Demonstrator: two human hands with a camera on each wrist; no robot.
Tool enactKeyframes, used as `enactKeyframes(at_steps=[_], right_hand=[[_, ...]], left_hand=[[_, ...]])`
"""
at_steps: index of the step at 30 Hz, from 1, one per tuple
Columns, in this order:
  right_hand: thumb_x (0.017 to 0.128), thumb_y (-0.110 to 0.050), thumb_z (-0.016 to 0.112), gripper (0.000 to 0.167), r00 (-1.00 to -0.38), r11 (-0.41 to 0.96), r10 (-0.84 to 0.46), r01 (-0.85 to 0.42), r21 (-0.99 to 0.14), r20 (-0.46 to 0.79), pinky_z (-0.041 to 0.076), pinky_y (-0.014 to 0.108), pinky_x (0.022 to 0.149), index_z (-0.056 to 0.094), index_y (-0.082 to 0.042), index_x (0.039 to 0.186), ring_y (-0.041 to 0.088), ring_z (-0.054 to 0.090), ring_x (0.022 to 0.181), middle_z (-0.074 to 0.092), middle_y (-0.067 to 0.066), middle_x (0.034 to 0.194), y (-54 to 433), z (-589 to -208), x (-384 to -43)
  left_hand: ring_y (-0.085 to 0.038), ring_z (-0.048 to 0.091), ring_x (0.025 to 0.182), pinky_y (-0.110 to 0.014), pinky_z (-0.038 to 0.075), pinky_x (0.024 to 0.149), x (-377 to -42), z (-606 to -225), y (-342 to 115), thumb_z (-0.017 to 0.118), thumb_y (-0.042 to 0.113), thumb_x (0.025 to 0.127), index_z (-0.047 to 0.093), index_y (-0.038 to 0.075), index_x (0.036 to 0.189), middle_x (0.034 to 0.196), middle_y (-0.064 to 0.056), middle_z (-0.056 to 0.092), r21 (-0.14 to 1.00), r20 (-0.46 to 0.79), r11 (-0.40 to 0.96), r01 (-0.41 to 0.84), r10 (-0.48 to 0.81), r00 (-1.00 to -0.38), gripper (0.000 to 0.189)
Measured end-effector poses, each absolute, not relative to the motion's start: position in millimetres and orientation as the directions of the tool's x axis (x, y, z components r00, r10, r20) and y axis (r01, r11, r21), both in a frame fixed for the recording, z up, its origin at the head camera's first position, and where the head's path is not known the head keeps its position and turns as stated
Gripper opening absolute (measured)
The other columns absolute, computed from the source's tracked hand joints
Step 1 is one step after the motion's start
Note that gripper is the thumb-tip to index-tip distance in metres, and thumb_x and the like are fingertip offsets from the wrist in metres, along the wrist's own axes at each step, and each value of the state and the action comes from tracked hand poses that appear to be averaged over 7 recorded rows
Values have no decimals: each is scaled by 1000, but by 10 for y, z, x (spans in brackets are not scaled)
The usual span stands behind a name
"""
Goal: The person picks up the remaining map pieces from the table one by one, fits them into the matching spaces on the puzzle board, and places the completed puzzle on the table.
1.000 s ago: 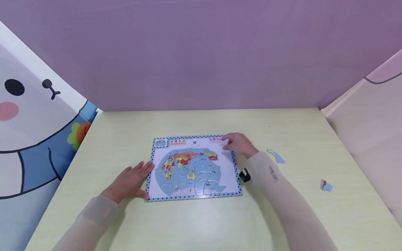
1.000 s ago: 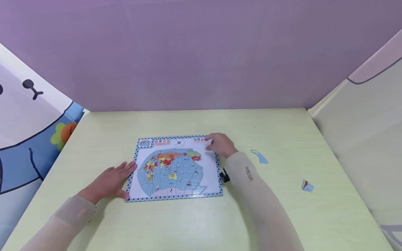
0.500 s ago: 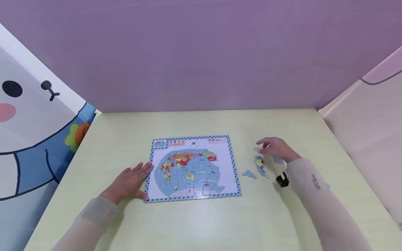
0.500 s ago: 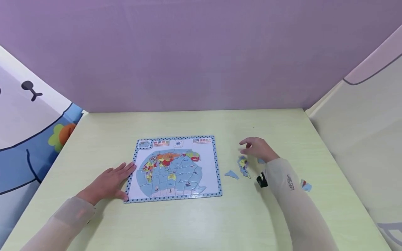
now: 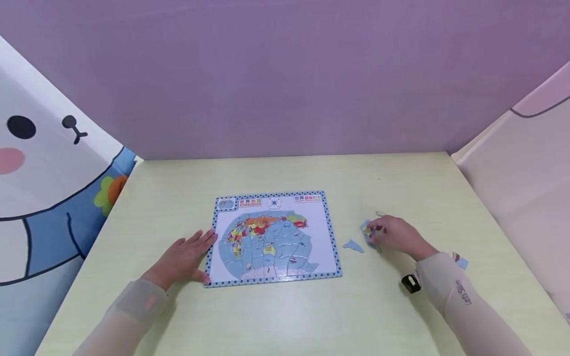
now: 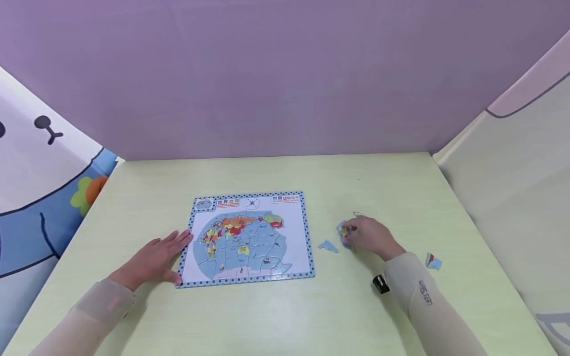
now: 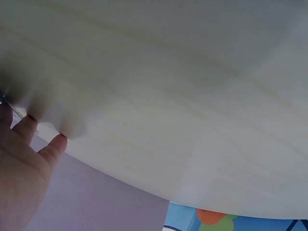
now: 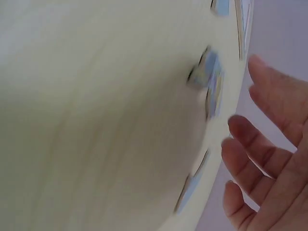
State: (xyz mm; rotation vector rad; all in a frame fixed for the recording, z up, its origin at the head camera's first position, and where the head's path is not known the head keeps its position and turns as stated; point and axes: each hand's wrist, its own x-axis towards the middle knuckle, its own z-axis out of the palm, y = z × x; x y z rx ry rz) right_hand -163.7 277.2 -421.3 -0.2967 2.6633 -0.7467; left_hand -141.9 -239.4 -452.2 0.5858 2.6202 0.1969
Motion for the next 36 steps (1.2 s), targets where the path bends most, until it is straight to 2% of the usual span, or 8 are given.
enactKeyframes(at_steps=[5,9,13,16,23,29,36], right_hand=[[84,-13,70,34,-942,862,-219,-64,-502,-256,51,44,71,64,4,113,31,60,86,63,18,98,2927,-4185,-1592],[86,-17,69,39,-957,889,-125,9,-459,-261,49,43,67,62,5,117,31,61,83,62,25,103,3003,-4185,-1619],[87,-21,68,48,-952,897,-27,112,-428,-306,48,46,71,56,9,122,35,59,86,59,31,109,3067,-4203,-1643],[88,-24,67,53,-937,891,15,171,-420,-350,47,50,77,52,11,125,41,57,95,57,32,112,3108,-4228,-1649],[89,-26,66,56,-912,874,59,243,-420,-406,44,55,84,50,12,127,43,55,101,56,33,115,3133,-4258,-1676],[89,-25,66,54,-905,874,61,252,-415,-421,42,57,88,51,11,127,46,53,106,55,33,119,3110,-4242,-1702],[88,-20,67,50,-907,878,54,243,-413,-417,44,55,84,53,11,124,43,56,101,58,31,113,3116,-4259,-1749]], left_hand=[[-42,18,141,-65,23,106,-1399,-4528,-2400,81,51,67,29,4,149,155,-15,26,228,-401,902,365,429,-809,108],[-42,20,141,-65,24,106,-1381,-4533,-2411,81,51,67,30,3,149,155,-16,27,224,-396,902,370,431,-811,108],[-43,21,140,-65,25,105,-1385,-4535,-2411,81,52,67,31,3,148,154,-16,28,217,-378,898,383,439,-815,107],[-42,21,140,-64,25,105,-1399,-4536,-2403,80,52,67,31,4,149,155,-15,27,214,-383,898,385,440,-812,107],[-42,21,140,-65,25,105,-1417,-4535,-2388,80,53,67,30,4,149,155,-15,27,221,-396,898,379,438,-807,108],[-42,19,141,-65,24,106,-1425,-4532,-2386,80,52,67,29,5,150,155,-15,26,221,-395,900,376,435,-809,108],[-42,20,141,-65,24,106,-1416,-4530,-2392,80,52,67,30,4,149,155,-15,26,225,-388,900,374,435,-812,108]])
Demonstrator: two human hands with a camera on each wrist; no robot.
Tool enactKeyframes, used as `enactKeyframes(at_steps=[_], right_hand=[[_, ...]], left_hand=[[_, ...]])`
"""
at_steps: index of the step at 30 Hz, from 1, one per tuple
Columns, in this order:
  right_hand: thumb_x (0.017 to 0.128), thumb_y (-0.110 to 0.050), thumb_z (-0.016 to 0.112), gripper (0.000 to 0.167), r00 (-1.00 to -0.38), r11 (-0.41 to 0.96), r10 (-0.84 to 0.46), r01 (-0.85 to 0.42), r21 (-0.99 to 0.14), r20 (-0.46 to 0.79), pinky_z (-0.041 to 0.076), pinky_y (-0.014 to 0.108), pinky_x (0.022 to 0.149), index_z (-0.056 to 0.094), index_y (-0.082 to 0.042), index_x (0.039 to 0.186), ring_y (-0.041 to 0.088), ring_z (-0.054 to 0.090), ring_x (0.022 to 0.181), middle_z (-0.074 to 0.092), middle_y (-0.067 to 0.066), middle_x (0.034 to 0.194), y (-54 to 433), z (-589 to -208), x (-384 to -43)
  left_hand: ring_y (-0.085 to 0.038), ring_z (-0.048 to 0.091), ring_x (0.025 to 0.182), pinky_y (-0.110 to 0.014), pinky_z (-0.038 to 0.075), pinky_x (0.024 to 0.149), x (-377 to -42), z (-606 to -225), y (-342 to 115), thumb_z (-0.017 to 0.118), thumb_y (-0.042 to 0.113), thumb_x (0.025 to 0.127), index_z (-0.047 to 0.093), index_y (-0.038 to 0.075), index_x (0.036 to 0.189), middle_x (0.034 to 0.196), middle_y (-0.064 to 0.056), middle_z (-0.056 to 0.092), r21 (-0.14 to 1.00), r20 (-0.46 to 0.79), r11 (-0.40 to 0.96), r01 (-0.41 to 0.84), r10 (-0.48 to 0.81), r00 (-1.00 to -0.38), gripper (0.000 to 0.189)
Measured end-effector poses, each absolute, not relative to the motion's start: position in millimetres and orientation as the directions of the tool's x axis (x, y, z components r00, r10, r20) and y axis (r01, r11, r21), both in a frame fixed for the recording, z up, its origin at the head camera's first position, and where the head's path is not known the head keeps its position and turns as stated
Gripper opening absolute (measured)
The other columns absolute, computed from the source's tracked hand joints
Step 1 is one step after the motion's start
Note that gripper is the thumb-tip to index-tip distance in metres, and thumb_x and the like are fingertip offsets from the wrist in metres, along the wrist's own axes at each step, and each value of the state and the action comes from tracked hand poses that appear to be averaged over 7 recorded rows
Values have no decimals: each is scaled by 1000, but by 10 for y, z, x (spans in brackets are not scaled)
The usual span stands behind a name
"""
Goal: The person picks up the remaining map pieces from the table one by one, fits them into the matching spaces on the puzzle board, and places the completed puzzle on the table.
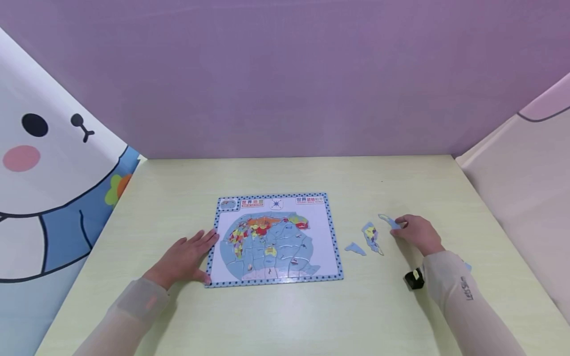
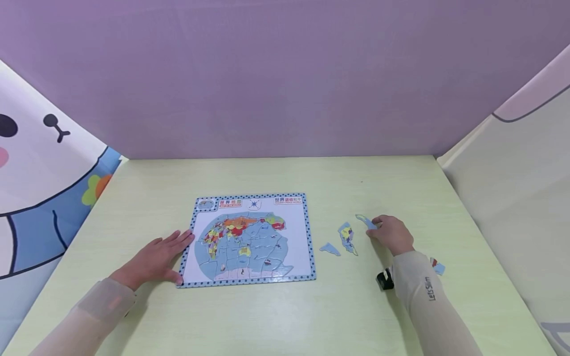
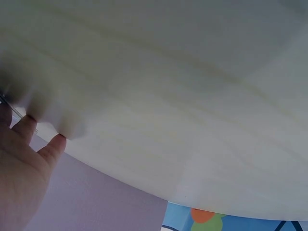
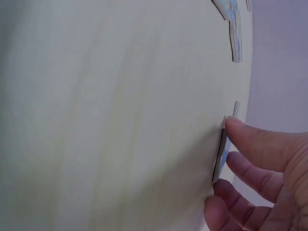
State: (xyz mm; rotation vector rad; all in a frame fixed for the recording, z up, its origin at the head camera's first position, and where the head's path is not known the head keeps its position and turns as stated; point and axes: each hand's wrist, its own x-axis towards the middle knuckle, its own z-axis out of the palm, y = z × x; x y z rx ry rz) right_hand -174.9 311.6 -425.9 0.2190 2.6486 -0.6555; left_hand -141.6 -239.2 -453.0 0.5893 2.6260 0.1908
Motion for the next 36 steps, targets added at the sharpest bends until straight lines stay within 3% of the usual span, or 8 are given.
enactKeyframes(at_steps=[14,27,36], right_hand=[[85,-7,68,37,-913,862,14,218,-457,-408,45,52,83,55,15,113,39,55,92,58,31,106,3114,-4352,-1817],[85,-11,70,35,-931,821,-38,179,-543,-364,44,52,83,59,12,109,41,55,94,59,31,105,3195,-4383,-1840],[92,-11,62,30,-943,791,-47,165,-590,-328,44,33,69,61,10,113,28,55,87,62,24,101,3132,-4239,-1905]], left_hand=[[-42,20,141,-65,24,106,-1416,-4538,-2395,80,52,67,30,4,149,155,-15,26,223,-389,899,376,436,-811,108],[-42,20,141,-65,24,106,-1409,-4521,-2395,78,55,67,30,4,149,155,-16,26,227,-386,897,380,441,-810,108],[-42,19,141,-64,24,106,-1428,-4505,-2402,79,54,68,29,4,150,155,-15,26,240,-393,893,380,447,-804,108]])
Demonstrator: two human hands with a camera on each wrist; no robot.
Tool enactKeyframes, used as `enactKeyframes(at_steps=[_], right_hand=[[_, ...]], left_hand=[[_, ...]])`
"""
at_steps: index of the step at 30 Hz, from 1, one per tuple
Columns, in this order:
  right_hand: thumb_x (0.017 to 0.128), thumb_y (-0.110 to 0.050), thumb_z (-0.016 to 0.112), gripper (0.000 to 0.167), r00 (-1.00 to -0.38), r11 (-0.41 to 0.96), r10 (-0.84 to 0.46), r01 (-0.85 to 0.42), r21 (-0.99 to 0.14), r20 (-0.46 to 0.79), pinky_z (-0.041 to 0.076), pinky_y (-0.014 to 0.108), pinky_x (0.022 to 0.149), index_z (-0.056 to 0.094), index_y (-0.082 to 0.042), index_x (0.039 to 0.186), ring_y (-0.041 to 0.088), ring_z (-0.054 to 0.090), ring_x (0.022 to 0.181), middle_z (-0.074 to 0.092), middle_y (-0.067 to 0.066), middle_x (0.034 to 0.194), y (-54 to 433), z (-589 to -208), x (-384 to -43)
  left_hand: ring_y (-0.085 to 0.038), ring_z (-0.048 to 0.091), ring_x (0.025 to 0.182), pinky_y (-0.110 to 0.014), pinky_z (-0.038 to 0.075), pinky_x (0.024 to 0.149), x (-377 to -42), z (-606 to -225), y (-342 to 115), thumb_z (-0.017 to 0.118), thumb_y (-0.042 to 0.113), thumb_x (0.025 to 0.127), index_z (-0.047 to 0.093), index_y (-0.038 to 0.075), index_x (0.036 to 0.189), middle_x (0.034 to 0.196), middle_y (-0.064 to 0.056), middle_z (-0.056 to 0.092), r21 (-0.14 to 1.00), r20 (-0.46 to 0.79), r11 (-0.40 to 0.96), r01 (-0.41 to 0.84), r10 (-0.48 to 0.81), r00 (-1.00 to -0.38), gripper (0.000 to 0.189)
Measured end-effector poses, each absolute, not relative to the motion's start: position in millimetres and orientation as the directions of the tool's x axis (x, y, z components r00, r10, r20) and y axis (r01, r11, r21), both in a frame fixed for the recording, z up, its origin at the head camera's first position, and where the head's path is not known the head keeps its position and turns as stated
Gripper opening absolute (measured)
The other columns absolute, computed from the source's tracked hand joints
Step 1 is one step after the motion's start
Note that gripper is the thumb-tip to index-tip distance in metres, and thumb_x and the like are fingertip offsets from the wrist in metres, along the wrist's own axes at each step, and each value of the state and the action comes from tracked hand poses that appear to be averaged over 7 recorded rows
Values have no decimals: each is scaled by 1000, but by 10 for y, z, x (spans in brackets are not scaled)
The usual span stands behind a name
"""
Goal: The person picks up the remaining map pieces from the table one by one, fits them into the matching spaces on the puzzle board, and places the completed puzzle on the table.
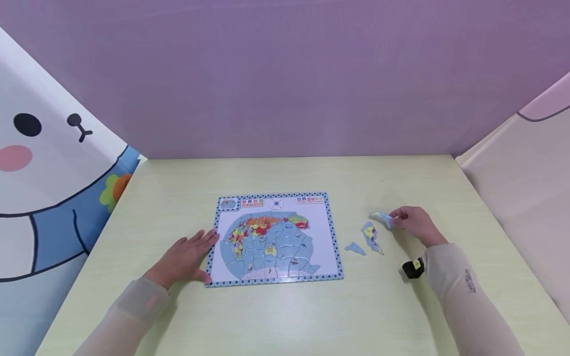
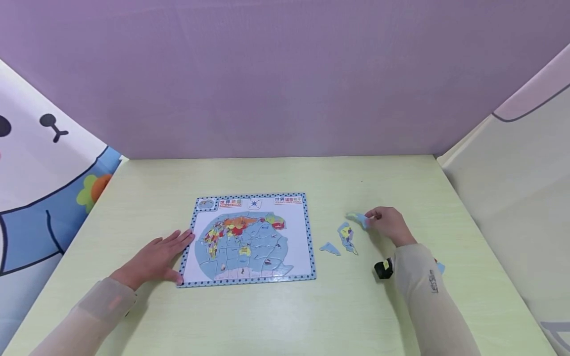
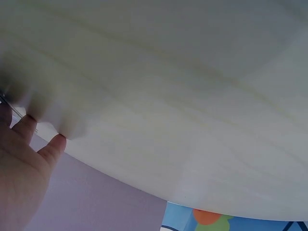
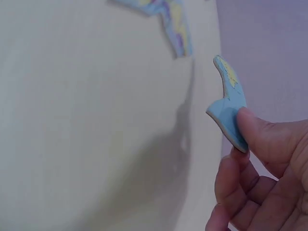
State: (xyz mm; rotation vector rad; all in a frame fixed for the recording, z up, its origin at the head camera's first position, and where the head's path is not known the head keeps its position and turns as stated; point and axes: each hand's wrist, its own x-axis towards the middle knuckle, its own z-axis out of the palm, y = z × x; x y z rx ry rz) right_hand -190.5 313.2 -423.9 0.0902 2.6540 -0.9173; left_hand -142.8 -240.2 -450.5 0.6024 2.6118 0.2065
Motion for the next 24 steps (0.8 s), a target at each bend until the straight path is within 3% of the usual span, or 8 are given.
enactKeyframes(at_steps=[5,16,24], right_hand=[[93,-10,59,27,-954,773,-74,129,-621,-291,46,30,68,61,10,112,27,55,87,62,21,99,2952,-4143,-1980],[95,-8,55,23,-930,760,-162,96,-643,-330,47,43,83,63,7,111,30,55,93,62,20,103,2565,-4159,-2151],[97,-8,54,22,-913,753,-169,123,-646,-371,47,38,81,63,5,112,28,55,92,62,18,105,2317,-4213,-2260]], left_hand=[[-42,19,141,-65,23,106,-1442,-4498,-2414,79,53,68,28,5,150,156,-15,25,248,-402,894,373,446,-800,108],[-41,18,142,-64,23,106,-1467,-4482,-2406,79,53,68,27,6,150,156,-14,25,247,-421,895,371,444,-791,108],[-41,17,142,-64,22,107,-1469,-4495,-2408,79,52,69,26,6,151,156,-13,24,240,-431,899,367,438,-789,108]])
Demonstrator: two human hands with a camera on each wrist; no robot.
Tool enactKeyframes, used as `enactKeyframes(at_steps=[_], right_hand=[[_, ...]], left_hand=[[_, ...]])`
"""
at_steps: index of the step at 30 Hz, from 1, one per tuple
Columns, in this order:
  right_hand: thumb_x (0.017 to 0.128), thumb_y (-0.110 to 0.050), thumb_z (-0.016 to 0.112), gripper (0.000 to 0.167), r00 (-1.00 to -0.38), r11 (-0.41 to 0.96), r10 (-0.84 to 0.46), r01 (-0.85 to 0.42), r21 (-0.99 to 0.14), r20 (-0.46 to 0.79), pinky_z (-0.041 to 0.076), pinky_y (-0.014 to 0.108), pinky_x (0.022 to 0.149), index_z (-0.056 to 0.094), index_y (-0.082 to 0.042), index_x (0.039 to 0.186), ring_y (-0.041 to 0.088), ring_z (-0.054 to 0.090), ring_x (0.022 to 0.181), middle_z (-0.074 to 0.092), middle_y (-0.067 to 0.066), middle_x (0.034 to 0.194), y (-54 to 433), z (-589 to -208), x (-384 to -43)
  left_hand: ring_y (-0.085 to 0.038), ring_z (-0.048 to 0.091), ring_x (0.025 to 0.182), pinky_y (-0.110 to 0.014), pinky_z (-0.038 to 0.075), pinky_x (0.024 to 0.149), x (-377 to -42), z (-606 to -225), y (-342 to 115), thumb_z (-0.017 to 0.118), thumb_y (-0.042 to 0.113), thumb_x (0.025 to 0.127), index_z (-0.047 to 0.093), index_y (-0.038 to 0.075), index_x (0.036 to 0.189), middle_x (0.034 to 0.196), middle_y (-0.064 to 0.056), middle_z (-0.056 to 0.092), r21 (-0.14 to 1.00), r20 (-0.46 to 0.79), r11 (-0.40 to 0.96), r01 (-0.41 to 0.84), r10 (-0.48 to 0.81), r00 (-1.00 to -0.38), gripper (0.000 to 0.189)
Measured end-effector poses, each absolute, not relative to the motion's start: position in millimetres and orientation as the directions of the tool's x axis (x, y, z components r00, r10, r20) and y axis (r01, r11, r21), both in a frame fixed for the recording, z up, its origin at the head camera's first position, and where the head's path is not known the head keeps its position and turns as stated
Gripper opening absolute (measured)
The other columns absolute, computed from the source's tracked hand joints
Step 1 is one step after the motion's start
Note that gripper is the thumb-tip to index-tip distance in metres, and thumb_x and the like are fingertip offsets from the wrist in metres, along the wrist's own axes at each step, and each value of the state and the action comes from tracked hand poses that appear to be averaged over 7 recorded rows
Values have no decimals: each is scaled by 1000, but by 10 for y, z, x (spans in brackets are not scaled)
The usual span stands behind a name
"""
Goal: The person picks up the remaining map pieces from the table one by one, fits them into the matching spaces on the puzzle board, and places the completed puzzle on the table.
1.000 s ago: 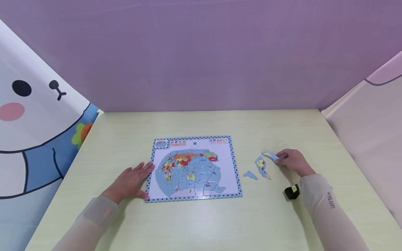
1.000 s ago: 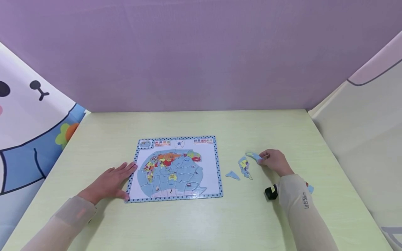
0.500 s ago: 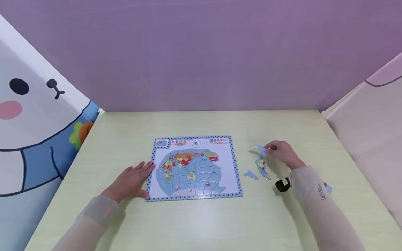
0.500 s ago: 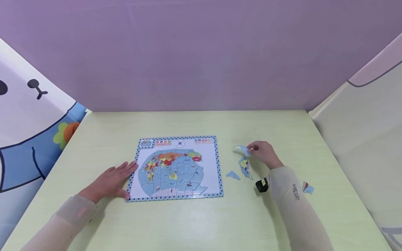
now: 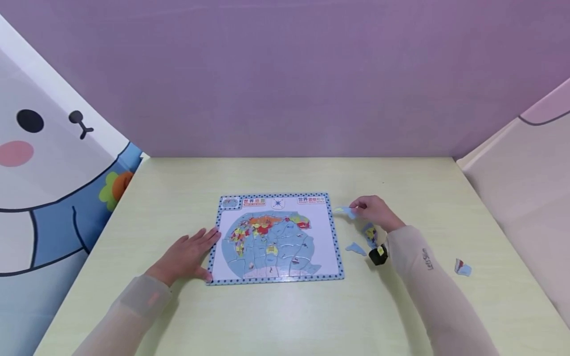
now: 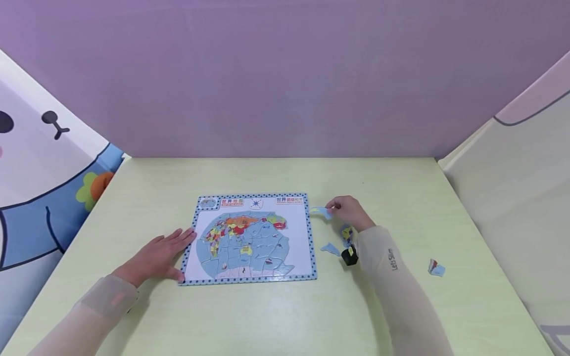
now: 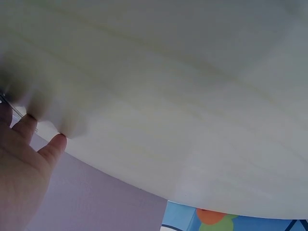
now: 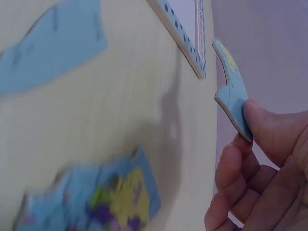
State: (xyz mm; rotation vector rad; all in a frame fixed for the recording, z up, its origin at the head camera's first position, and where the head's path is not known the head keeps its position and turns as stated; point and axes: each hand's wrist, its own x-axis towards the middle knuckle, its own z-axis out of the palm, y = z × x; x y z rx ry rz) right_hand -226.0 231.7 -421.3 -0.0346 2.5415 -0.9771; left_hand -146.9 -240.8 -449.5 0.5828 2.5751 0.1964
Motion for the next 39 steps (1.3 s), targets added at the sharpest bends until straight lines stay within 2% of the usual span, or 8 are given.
enactKeyframes(at_steps=[5,11,16,19,27,39], right_hand=[[96,-4,54,20,-907,749,-187,117,-652,-378,44,33,76,65,5,109,25,53,88,63,16,103,2151,-4250,-2345],[94,-2,55,18,-902,749,-192,120,-652,-386,44,32,77,66,4,108,24,52,90,63,17,109,1930,-4288,-2424],[94,-5,57,16,-899,732,-211,114,-671,-383,44,31,75,67,2,104,22,53,86,64,15,104,1766,-4326,-2461],[94,-6,58,14,-899,729,-208,120,-673,-385,44,31,78,68,1,101,22,53,87,64,14,104,1687,-4344,-2469],[96,-8,57,18,-889,731,-175,170,-661,-423,45,39,89,69,0,107,27,54,100,62,15,114,1540,-4363,-2469],[90,-10,66,14,-839,776,-226,153,-612,-496,45,40,90,71,-1,100,26,55,100,64,13,110,1525,-4386,-2476]], left_hand=[[-41,18,142,-65,22,107,-1466,-4478,-2402,79,52,69,27,6,151,156,-14,24,247,-437,899,361,436,-787,107],[-41,17,142,-64,23,107,-1464,-4448,-2389,79,52,69,26,6,151,156,-14,23,241,-443,902,359,431,-786,107],[-41,17,142,-64,23,106,-1460,-4455,-2383,79,52,69,27,6,150,156,-14,23,234,-443,903,359,428,-788,107],[-41,17,142,-64,23,106,-1453,-4469,-2383,79,52,69,27,6,151,156,-13,23,232,-441,904,359,426,-789,107],[-40,17,142,-64,23,107,-1447,-4472,-2384,79,51,69,26,6,151,157,-13,23,230,-439,906,355,422,-793,107],[-40,18,142,-64,24,106,-1443,-4475,-2372,80,51,69,28,6,151,156,-13,24,209,-434,907,365,420,-797,107]])
